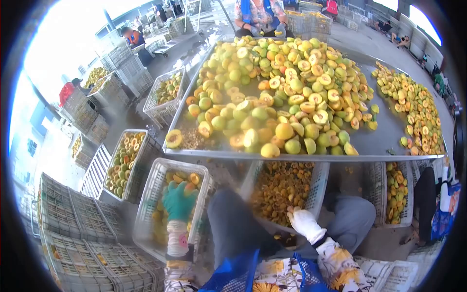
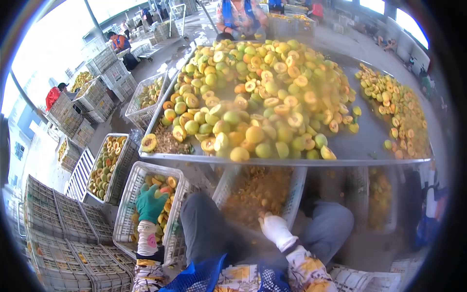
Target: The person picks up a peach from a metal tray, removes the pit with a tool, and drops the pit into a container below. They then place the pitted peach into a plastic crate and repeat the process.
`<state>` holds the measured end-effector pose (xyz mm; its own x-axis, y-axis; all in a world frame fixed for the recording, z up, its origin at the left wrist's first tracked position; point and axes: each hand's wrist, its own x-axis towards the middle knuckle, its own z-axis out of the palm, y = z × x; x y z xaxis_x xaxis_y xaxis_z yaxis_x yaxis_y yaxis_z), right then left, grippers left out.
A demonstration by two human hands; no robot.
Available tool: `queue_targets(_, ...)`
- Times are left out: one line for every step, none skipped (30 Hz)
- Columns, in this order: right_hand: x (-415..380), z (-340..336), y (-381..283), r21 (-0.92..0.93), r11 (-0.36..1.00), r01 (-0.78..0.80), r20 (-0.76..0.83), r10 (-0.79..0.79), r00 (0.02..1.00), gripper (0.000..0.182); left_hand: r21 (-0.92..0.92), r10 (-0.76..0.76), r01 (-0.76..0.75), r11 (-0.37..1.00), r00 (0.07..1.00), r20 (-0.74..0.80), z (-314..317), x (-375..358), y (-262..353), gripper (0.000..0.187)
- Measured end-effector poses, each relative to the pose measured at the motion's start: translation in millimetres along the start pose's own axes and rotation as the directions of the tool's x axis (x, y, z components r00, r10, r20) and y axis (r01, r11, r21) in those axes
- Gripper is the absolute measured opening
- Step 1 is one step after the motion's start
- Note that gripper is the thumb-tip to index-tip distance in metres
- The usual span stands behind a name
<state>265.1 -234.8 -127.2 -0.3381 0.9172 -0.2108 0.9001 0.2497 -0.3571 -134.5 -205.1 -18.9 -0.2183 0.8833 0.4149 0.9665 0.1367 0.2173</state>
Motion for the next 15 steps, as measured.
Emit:
queue_targets(0, -1, 0, 0.013, 0.995, -0.099, 0.020, 0.098, 0.995, 0.034, 0.092, 0.092, -0.084, 0.992, 0.991, -0.096, 10, 8, -8, 0.033)
queue_targets(6, 30, 13, 0.017, 0.999, -0.032, 0.044, 0.031, 0.999, 0.041, 0.013, 0.090, -0.089, 0.996, 0.993, -0.072, 14, 25, 3, 0.034)
queue_targets(5, -2, -13, 0.014, 1.000, 0.026, 0.169, -0.028, 0.985, 0.045, -0.069, 0.090, -0.093, 0.993, 0.995, -0.044, 20, 49, 30, 0.035)
queue_targets(3, -12, -25, 0.047, 0.996, 0.075, 0.163, -0.081, 0.983, 0.045, -0.154, 0.091, -0.093, 0.984, 0.996, -0.021, 29, 76, 58, 0.036)
queue_targets(3, -15, -31, 0.078, 0.989, 0.124, 0.154, -0.134, 0.979, 0.046, -0.089, 0.059, -0.046, 0.995, 0.987, 0.152, 44, 103, 81, 0.041)
queue_targets(5, -10, -33, 0.120, 0.993, 0.014, 0.173, -0.035, 0.984, 0.047, -0.015, 0.016, -0.012, 1.000, 0.947, 0.322, 63, 128, 99, 0.046)
queue_targets(6, -5, -34, 0.162, 0.982, -0.098, 0.196, 0.065, 0.978, 0.047, 0.055, -0.059, 0.039, 0.998, 0.906, 0.420, 78, 148, 113, 0.051)
queue_targets(0, -10, -37, 0.202, 0.977, -0.069, 0.085, 0.053, 0.995, 0.039, 0.130, -0.135, 0.079, 0.988, 0.851, 0.508, 92, 161, 124, 0.055)
queue_targets(-1, -11, -32, 0.244, 0.967, -0.072, 0.055, 0.061, 0.997, 0.039, 0.105, -0.152, 0.114, 0.988, 0.842, 0.517, 107, 165, 129, 0.057)
queue_targets(-3, -10, -26, 0.289, 0.954, -0.075, 0.026, 0.071, 0.997, 0.038, 0.082, -0.167, 0.146, 0.986, 0.833, 0.528, 120, 165, 134, 0.059)
queue_targets(-5, -9, -23, 0.336, 0.939, -0.077, -0.003, 0.083, 0.997, 0.038, 0.062, -0.180, 0.175, 0.983, 0.822, 0.540, 131, 163, 137, 0.061)
queue_targets(-4, -8, -23, 0.410, 0.912, -0.017, -0.070, 0.050, 0.996, 0.039, -0.024, -0.203, 0.244, 0.970, 0.853, 0.480, 128, 157, 142, 0.055)
queue_targets(-5, -9, -26, 0.423, 0.906, -0.015, -0.078, 0.053, 0.996, 0.037, -0.161, -0.185, 0.265, 0.951, 0.901, 0.392, 129, 152, 142, 0.053)
queue_targets(-3, -23, -38, 0.435, 0.900, -0.009, -0.084, 0.051, 0.995, 0.035, -0.295, -0.184, 0.274, 0.916, 0.937, 0.298, 129, 146, 137, 0.050)
queue_targets(-2, -36, -46, 0.447, 0.895, 0.002, -0.091, 0.043, 0.995, 0.034, -0.423, -0.199, 0.266, 0.866, 0.960, 0.196, 127, 141, 130, 0.048)
